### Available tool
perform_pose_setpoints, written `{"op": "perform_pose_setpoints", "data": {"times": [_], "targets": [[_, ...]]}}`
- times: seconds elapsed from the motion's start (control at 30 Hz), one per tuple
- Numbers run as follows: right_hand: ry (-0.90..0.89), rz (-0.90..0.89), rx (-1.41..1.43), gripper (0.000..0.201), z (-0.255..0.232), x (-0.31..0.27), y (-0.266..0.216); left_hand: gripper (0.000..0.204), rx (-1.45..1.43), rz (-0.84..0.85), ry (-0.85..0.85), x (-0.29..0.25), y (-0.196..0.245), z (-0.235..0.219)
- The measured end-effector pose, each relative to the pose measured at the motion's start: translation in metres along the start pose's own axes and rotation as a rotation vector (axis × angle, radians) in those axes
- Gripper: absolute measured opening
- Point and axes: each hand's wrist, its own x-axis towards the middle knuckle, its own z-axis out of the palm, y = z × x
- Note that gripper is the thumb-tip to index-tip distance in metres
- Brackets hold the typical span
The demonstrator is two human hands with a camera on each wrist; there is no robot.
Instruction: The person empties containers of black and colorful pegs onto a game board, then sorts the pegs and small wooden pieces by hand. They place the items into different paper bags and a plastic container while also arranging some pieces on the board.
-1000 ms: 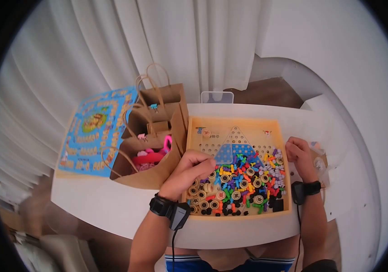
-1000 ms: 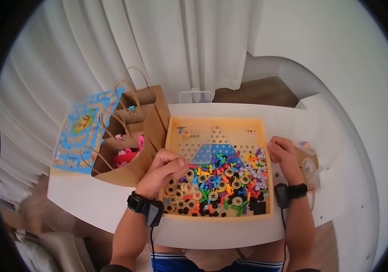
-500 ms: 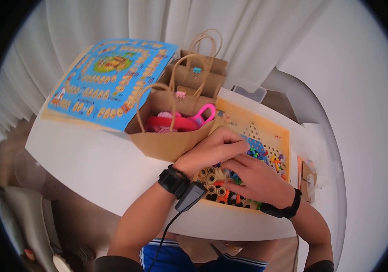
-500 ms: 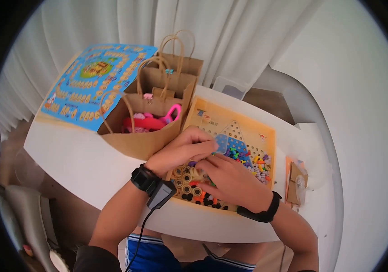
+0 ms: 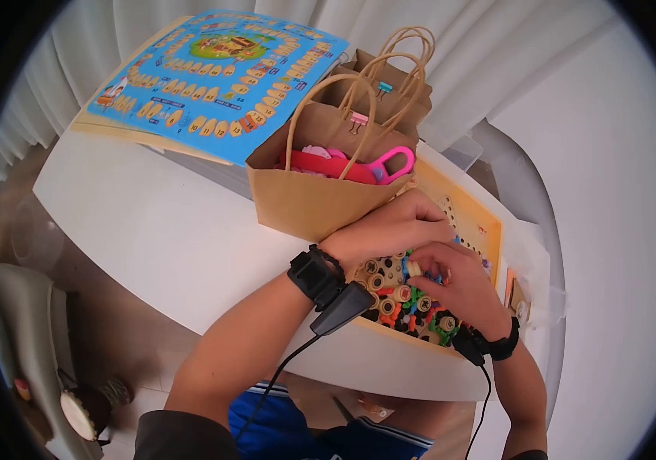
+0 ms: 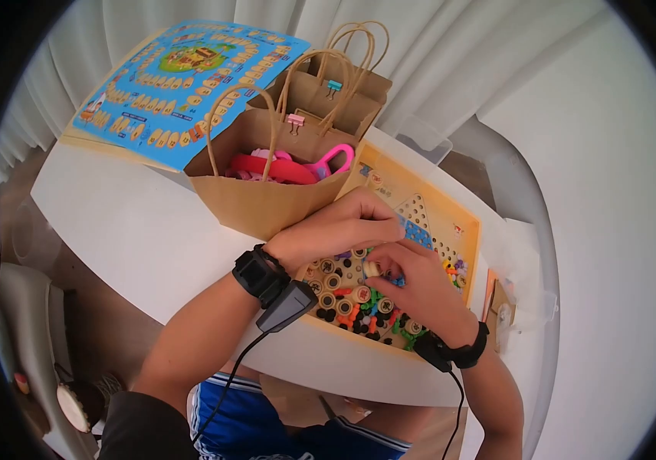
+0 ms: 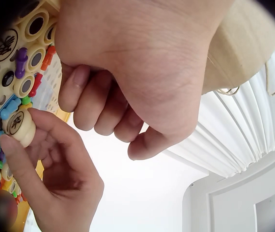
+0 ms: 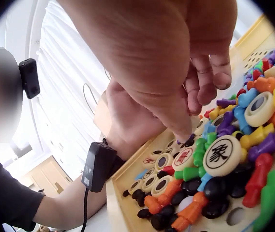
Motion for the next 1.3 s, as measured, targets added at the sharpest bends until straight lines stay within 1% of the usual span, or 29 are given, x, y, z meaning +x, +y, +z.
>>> {"op": "perform_pose_setpoints", "data": {"times": [0.03, 0.07, 0.13, 0.17, 0.23, 0.27, 0.33, 0.37, 0.43, 0.53, 0.67, 0.73, 0.77, 0.83, 0.87, 0.93, 1.17, 1.3], "targets": [[0.041, 0.015, -0.015, 0.031, 0.001, -0.001, 0.004, 0.040, 0.002, -0.009, -0.004, -0.001, 0.004, 0.000], [0.037, 0.013, -0.017, 0.031, 0.001, -0.002, 0.009, 0.040, 0.004, -0.018, -0.010, -0.002, 0.006, 0.000], [0.100, -0.077, -0.027, 0.029, 0.002, -0.005, 0.016, 0.040, 0.001, -0.013, -0.014, -0.001, 0.003, 0.000], [0.099, -0.076, -0.029, 0.029, 0.001, -0.007, 0.017, 0.041, -0.001, -0.011, -0.021, -0.001, 0.001, -0.001], [0.079, 0.033, -0.073, 0.027, -0.002, -0.010, 0.017, 0.041, 0.003, -0.017, -0.026, 0.000, -0.002, -0.003], [0.077, 0.034, -0.076, 0.027, -0.004, -0.011, 0.014, 0.041, 0.008, -0.024, -0.031, 0.001, -0.004, -0.003], [0.026, 0.135, -0.059, 0.027, -0.009, -0.012, 0.009, 0.042, 0.010, -0.026, -0.028, 0.002, -0.006, -0.004], [0.025, 0.136, -0.063, 0.027, -0.010, -0.013, 0.010, 0.042, 0.014, -0.030, -0.026, 0.002, -0.007, -0.004], [0.008, 0.006, -0.081, 0.030, -0.010, -0.015, 0.012, 0.042, 0.024, -0.023, -0.024, 0.005, -0.010, -0.004], [0.043, -0.027, -0.045, 0.030, -0.005, -0.019, 0.017, 0.042, 0.030, -0.021, -0.019, 0.002, -0.005, -0.003], [0.060, 0.028, -0.031, 0.027, -0.007, -0.019, 0.009, 0.042, 0.011, 0.004, -0.030, 0.002, -0.005, -0.003], [0.042, 0.089, 0.033, 0.024, -0.008, -0.019, 0.000, 0.042, 0.007, 0.000, -0.030, 0.002, -0.007, -0.004], [0.042, 0.089, 0.035, 0.024, -0.007, -0.019, -0.003, 0.042, 0.004, -0.003, -0.031, 0.002, -0.008, -0.004], [-0.048, -0.053, 0.018, 0.023, -0.002, -0.019, -0.009, 0.042, 0.009, -0.014, -0.028, 0.002, -0.007, -0.004], [-0.046, -0.052, 0.020, 0.023, 0.003, -0.018, -0.010, 0.043, 0.015, -0.024, -0.025, 0.002, -0.006, -0.004], [-0.041, -0.227, -0.102, 0.023, 0.011, -0.014, -0.010, 0.043, 0.013, -0.008, -0.023, 0.001, -0.003, -0.002], [-0.097, -0.183, -0.116, 0.023, 0.014, -0.010, -0.013, 0.044, 0.021, 0.032, -0.029, 0.004, -0.009, -0.004], [-0.048, -0.213, -0.122, 0.026, 0.013, -0.013, -0.010, 0.044, 0.027, 0.035, -0.026, 0.004, -0.009, -0.005]]}}
